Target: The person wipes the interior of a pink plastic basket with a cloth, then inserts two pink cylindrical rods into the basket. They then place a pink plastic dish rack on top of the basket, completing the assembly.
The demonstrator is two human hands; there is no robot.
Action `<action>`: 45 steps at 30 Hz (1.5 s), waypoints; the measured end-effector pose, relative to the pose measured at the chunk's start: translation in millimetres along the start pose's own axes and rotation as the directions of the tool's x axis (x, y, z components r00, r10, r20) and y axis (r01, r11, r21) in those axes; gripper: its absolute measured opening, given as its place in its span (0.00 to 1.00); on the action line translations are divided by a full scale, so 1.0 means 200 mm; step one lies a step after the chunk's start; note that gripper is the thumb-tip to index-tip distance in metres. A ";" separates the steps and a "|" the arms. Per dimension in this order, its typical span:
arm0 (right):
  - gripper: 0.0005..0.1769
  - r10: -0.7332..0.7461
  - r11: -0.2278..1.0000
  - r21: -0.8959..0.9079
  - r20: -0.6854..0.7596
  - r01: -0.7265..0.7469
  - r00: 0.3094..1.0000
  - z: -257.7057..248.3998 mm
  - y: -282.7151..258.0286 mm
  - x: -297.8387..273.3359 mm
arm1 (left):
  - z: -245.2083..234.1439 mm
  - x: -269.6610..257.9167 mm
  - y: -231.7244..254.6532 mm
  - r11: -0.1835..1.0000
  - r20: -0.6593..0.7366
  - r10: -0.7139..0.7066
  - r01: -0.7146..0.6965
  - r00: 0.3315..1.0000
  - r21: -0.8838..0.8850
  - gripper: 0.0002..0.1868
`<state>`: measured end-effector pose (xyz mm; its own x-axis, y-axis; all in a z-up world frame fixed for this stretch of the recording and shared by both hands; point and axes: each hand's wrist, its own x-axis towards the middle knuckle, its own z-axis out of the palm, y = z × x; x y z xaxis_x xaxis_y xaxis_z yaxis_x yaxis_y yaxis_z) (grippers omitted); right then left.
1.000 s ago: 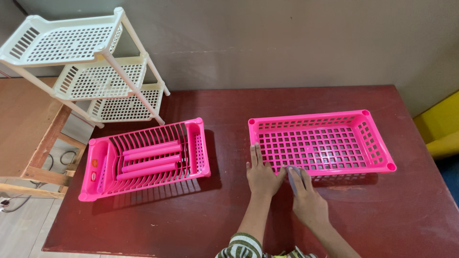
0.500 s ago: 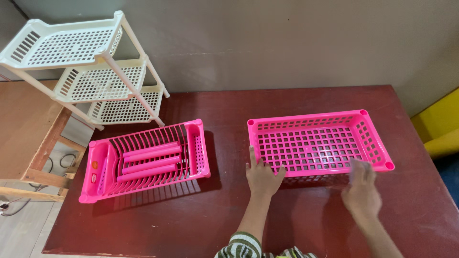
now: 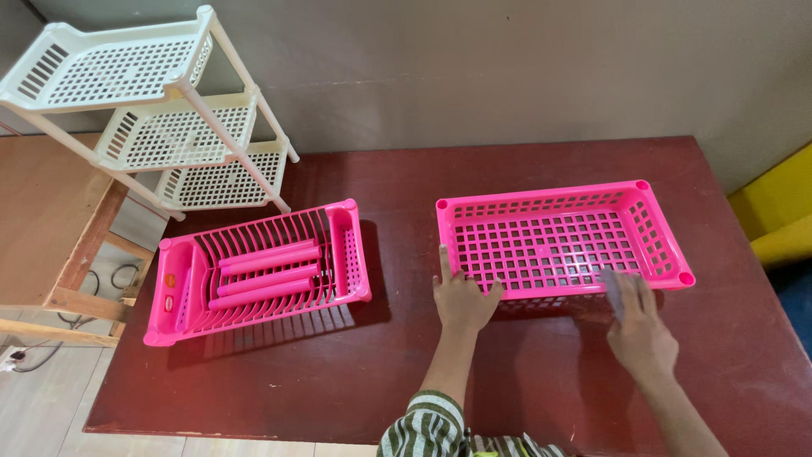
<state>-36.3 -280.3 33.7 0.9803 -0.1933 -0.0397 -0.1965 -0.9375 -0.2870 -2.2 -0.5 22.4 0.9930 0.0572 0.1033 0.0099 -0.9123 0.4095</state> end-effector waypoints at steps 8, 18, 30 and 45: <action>0.51 0.133 0.991 0.012 0.063 -0.134 0.989 -0.03 0.04 0.06 | -0.01 0.00 0.01 0.999 0.017 -0.041 0.041 0.999 -0.025 0.31; 0.46 -0.163 0.986 0.076 0.189 0.151 0.968 0.09 -0.28 -0.09 | 0.01 0.01 0.00 1.000 -0.074 0.007 -0.007 0.997 0.003 0.28; 0.51 0.080 0.996 0.035 -0.007 -0.079 0.997 -0.08 0.24 0.15 | 0.08 -0.02 0.02 0.998 -0.040 -0.009 0.011 0.999 0.059 0.29; 0.51 0.010 1.000 0.001 0.058 -0.010 0.998 -0.13 0.32 0.15 | 0.06 -0.04 0.04 0.998 -0.078 -0.028 0.033 0.997 0.062 0.28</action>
<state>-20.2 -352.7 39.0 0.9777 -0.1856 -0.0977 -0.2063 -0.9353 -0.2874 -7.8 -13.2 13.9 0.9802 0.1141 0.1618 0.0499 -0.9332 0.3559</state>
